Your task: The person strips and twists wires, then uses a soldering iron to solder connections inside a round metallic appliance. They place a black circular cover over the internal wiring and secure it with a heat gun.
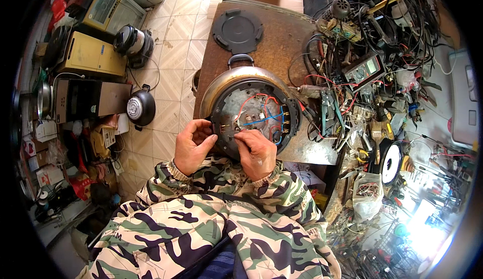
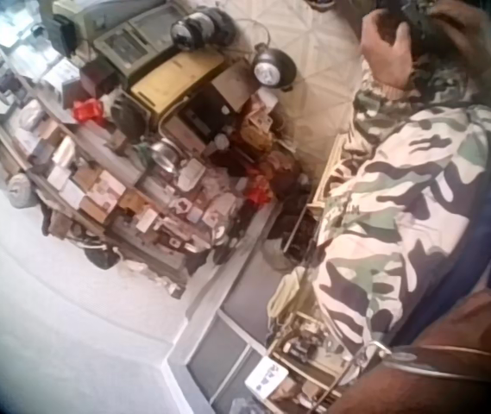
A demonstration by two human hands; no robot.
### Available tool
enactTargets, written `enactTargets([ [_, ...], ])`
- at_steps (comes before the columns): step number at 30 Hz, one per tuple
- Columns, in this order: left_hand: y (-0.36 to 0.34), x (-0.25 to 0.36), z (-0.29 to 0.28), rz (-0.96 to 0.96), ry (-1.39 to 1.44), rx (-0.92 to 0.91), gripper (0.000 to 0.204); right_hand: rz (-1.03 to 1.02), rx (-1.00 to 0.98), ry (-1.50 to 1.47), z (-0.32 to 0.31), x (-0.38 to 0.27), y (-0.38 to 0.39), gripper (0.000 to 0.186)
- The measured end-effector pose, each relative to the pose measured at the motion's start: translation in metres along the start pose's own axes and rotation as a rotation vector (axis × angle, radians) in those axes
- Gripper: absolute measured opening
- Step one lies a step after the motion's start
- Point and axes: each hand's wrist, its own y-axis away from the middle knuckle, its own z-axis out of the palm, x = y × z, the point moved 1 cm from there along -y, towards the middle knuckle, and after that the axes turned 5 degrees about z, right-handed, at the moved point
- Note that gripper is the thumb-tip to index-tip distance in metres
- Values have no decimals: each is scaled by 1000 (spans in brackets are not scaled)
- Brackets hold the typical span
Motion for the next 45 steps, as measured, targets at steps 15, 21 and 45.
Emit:
enactTargets([
  [15,-5,13,-4,-47,-40,-60,34,30,4,60,9,-2,-6,14],
  [21,-5,14,-4,-62,-18,-71,35,43,3,76,9,0,-7,14],
  [45,-18,18,-13,-126,-78,-166,34,-530,-47,380,8,8,-28,30],
])
